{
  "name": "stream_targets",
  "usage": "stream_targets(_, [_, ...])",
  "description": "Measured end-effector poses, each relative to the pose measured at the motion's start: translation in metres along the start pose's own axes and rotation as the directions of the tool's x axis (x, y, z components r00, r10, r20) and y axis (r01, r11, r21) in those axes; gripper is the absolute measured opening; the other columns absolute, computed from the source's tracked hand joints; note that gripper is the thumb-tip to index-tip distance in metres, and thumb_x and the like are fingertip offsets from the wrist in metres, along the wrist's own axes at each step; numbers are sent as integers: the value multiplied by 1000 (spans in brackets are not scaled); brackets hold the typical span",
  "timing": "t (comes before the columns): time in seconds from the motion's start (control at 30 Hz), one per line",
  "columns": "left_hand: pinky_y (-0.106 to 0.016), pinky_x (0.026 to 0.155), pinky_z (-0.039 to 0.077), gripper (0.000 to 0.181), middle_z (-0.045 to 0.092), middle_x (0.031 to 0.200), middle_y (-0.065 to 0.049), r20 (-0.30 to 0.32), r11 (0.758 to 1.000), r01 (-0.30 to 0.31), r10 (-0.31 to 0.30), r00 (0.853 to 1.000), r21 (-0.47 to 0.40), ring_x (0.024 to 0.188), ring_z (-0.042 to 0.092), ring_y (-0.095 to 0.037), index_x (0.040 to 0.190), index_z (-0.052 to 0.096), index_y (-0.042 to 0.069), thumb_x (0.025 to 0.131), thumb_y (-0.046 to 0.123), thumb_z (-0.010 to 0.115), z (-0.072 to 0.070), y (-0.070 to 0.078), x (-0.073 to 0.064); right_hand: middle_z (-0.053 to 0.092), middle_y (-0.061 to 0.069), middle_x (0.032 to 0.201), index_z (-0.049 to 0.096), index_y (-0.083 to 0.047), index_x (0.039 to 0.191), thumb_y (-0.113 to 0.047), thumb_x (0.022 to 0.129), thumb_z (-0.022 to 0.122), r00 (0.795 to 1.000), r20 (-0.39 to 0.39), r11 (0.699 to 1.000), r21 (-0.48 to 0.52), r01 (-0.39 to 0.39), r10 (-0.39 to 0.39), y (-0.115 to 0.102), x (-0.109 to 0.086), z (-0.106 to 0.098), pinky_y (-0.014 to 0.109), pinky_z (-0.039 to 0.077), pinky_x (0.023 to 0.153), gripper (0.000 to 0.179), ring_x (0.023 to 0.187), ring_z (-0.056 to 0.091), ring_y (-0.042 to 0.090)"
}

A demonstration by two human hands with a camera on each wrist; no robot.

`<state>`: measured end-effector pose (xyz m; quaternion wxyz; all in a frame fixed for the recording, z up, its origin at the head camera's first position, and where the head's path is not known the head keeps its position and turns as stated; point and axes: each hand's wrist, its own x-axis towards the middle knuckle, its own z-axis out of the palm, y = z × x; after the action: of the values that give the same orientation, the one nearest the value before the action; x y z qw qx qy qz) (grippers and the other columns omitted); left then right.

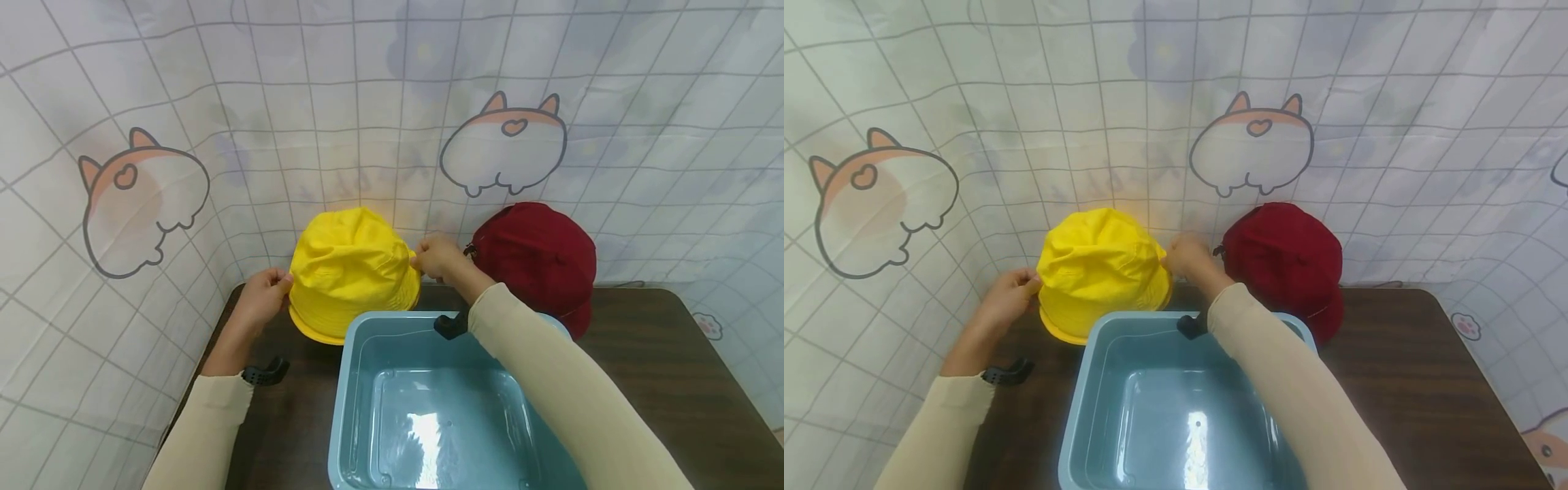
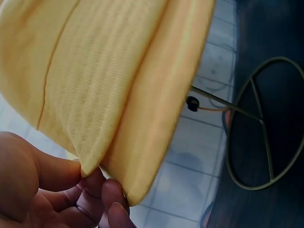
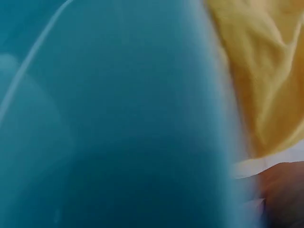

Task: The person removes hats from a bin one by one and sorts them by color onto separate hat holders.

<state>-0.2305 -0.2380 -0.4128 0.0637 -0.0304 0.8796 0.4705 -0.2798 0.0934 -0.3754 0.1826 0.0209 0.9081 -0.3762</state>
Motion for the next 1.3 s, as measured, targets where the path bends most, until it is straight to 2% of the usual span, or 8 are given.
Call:
stream_targets(0.17, [-32, 72, 51, 32, 58, 93, -15, 3, 1000, 30, -30, 1000, 7, 84, 58, -29, 110, 58, -3, 110, 26, 44, 2, -1, 5, 48, 6, 76, 56, -9, 78, -21, 102, 62, 999, 25, 993, -110, -45, 48, 3, -1, 4, 28, 40, 57, 28, 64, 47, 22])
stream_targets(0.33, [-31, 70, 48, 30, 58, 95, -15, 29, 999, 53, -53, 998, 5, 85, 57, -30, 110, 57, -3, 110, 25, 44, 1, 0, 8, 49, 6, 77, 59, -8, 84, -23, 104, 57, 997, 47, 993, -104, -59, 64, 5, -3, 6, 28, 40, 57, 25, 65, 46, 21])
stream_targets(0.53, [-32, 77, 50, 33, 58, 98, -11, 162, 998, 61, -65, 985, 29, 91, 58, -29, 112, 56, -1, 111, 28, 40, -11, 3, 15, 51, 6, 82, 58, -7, 91, -22, 105, 58, 992, 123, 998, 53, -41, 34, 8, -8, -1, 27, 36, 57, 21, 58, 39, 17])
stream_targets(0.73, [-48, 102, 51, 46, 58, 130, -16, 206, 997, 52, -61, 977, 49, 117, 59, -33, 136, 57, 2, 112, 36, 36, -24, 21, 33, 57, 11, 106, 65, -4, 116, -26, 107, 51, 986, 160, 991, 119, -60, 40, 1, -12, -6, 31, 44, 69, 27, 73, 50, 22])
stream_targets(0.9, [-52, 111, 45, 54, 52, 142, -15, 223, 998, 67, -66, 973, 1, 126, 53, -34, 142, 56, 7, 109, 47, 38, -24, 43, 53, 58, 10, 121, 63, -7, 123, -41, 105, 51, 987, 114, 953, 270, -137, 109, -10, -12, -9, 30, 43, 70, 40, 107, 55, 30])
stream_targets(1.03, [-53, 112, 44, 56, 53, 139, -11, 251, 998, 61, -58, 966, -1, 124, 53, -31, 137, 61, 10, 104, 53, 45, -25, 57, 63, 59, 11, 127, 62, -8, 127, -51, 106, 46, 990, 38, 929, 342, -142, 137, -18, -9, -11, 32, 44, 75, 50, 111, 53, 28])
stream_targets(1.17, [-55, 113, 42, 53, 55, 135, -9, 301, 998, 47, -35, 953, -33, 125, 53, -30, 129, 62, 8, 104, 52, 48, -30, 64, 67, 54, 10, 140, 58, -11, 140, -54, 105, 48, 989, 4, 902, 411, -136, 148, -23, -4, -13, 43, 46, 99, 56, 123, 48, 29])
stream_targets(1.3, [-55, 113, 41, 47, 53, 135, -5, 333, 984, 58, 2, 943, -170, 129, 52, -27, 131, 58, 7, 109, 46, 43, -33, 65, 72, 55, 6, 128, 63, -16, 126, -47, 104, 55, 996, -18, 885, 459, -73, 92, -26, -3, -13, 39, 42, 92, 39, 117, 47, 28])
